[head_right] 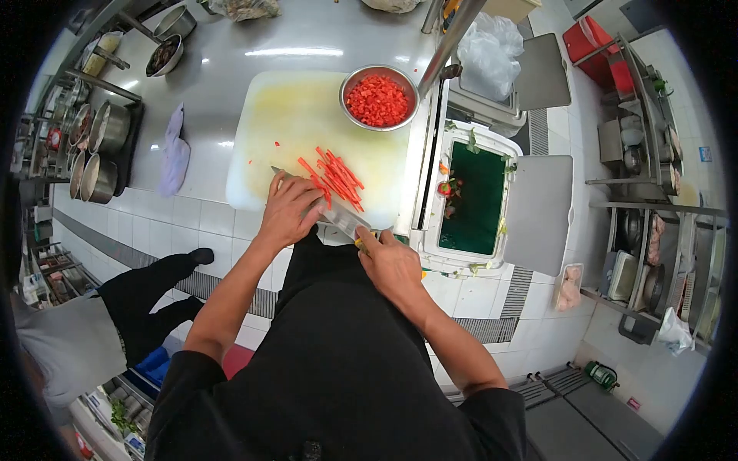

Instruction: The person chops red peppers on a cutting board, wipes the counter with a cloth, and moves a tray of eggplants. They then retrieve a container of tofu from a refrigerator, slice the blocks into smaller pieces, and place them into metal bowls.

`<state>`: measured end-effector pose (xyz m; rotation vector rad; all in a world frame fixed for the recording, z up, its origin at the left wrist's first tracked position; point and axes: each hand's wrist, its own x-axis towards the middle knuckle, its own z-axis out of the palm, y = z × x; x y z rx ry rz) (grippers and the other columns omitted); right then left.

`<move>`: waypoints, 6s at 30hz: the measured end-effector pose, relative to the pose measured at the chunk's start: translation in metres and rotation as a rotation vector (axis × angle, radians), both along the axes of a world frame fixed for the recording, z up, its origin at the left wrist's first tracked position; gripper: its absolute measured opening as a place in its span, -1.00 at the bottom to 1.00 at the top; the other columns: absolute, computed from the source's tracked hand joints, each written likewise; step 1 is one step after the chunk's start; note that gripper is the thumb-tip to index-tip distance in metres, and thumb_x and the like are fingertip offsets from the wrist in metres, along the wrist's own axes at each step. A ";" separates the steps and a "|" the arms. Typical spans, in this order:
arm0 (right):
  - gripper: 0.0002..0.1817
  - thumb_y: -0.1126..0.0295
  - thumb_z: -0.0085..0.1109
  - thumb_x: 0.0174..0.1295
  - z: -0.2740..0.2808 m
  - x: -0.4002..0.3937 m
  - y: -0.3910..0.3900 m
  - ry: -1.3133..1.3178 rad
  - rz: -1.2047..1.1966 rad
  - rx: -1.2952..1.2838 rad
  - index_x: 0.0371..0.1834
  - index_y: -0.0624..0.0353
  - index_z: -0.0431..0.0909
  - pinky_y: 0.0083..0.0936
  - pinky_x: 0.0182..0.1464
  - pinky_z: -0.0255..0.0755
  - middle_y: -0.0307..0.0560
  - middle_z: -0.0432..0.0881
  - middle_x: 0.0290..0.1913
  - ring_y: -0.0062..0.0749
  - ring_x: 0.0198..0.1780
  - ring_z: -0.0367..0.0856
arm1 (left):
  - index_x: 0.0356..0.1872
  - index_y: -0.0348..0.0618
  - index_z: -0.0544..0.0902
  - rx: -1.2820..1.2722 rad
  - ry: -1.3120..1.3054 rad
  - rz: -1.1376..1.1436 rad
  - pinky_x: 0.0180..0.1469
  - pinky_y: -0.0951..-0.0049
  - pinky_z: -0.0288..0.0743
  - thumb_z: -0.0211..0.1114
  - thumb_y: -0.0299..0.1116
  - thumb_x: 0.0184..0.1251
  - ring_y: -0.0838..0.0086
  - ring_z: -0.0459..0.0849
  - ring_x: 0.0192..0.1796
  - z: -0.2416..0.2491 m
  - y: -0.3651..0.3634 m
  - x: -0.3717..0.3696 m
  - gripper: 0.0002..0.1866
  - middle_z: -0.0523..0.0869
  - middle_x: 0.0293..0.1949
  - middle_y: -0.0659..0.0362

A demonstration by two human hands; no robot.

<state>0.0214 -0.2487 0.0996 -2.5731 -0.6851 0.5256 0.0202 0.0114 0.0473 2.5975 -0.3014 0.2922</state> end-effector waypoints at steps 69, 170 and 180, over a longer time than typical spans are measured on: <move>-0.49 0.20 0.33 0.27 -0.013 0.022 -0.023 0.242 -0.403 0.183 0.28 0.07 0.62 -0.24 0.00 0.57 0.21 0.76 -0.11 0.05 -0.09 0.76 | 0.32 -0.12 0.57 -0.052 0.185 0.204 0.30 0.16 0.34 0.50 -0.09 0.15 0.12 0.48 0.19 -0.018 -0.004 0.037 -0.30 0.56 0.16 0.08; -0.73 0.24 0.08 0.45 -0.031 0.054 0.021 0.055 0.053 0.046 -0.15 0.27 0.38 0.14 -0.27 0.52 0.27 0.65 -0.52 0.29 -0.41 0.67 | -0.16 -0.16 0.66 -0.330 0.032 0.115 0.09 0.22 0.59 0.49 -0.48 0.10 0.12 0.66 0.05 -0.031 -0.007 0.038 -0.73 0.66 -0.03 0.05; -0.72 0.21 0.12 0.44 0.041 0.017 -0.030 0.236 0.033 -0.174 -0.10 0.23 0.38 0.13 -0.30 0.52 0.25 0.67 -0.50 0.27 -0.40 0.68 | -0.21 -0.14 0.67 -0.283 -0.016 0.141 0.05 0.20 0.56 0.49 -0.45 0.09 0.12 0.63 -0.01 -0.038 -0.006 0.036 -0.76 0.62 -0.10 0.09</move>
